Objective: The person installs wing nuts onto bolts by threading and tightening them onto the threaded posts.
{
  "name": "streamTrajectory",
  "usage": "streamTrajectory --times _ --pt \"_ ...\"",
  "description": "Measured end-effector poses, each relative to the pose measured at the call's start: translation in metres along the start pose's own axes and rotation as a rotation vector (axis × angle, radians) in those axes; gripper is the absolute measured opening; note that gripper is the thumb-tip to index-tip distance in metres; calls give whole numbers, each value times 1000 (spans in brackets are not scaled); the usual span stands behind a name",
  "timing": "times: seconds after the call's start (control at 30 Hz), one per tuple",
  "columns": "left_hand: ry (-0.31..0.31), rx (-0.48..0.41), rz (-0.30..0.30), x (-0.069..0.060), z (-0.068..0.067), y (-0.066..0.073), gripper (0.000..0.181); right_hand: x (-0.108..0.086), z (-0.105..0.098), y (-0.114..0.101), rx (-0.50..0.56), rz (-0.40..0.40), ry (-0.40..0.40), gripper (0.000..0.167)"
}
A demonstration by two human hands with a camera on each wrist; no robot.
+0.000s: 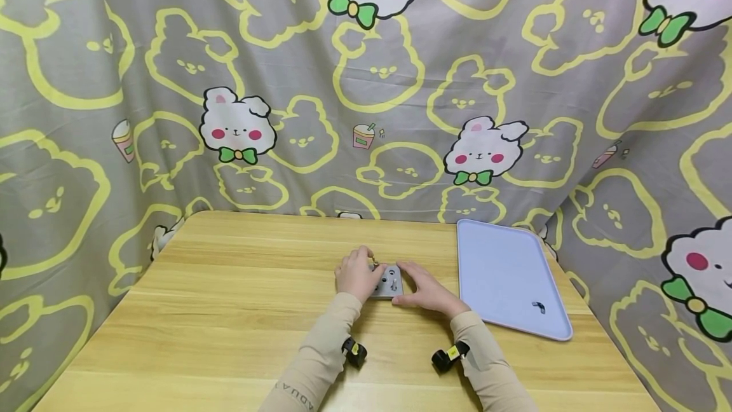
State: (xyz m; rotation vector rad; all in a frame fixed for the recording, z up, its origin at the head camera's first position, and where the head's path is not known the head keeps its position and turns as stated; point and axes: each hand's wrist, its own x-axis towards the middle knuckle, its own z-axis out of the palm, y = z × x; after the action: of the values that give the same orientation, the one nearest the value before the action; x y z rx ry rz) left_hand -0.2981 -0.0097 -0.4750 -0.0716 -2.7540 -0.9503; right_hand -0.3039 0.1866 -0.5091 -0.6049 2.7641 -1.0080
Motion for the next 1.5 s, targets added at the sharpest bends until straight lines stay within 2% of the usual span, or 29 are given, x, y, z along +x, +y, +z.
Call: streamTrajectory --times 0.67,0.9,1.5 --pt "-148 -78 84 11 -10 -14 33 -1 -1 -3 -12 -2 -3 93" --pt "-175 -114 115 13 -13 -16 32 -1 -1 -3 -12 -8 -3 93" --pt "-237 -177 137 15 -16 -18 32 -2 -2 -4 2 -6 0 94"
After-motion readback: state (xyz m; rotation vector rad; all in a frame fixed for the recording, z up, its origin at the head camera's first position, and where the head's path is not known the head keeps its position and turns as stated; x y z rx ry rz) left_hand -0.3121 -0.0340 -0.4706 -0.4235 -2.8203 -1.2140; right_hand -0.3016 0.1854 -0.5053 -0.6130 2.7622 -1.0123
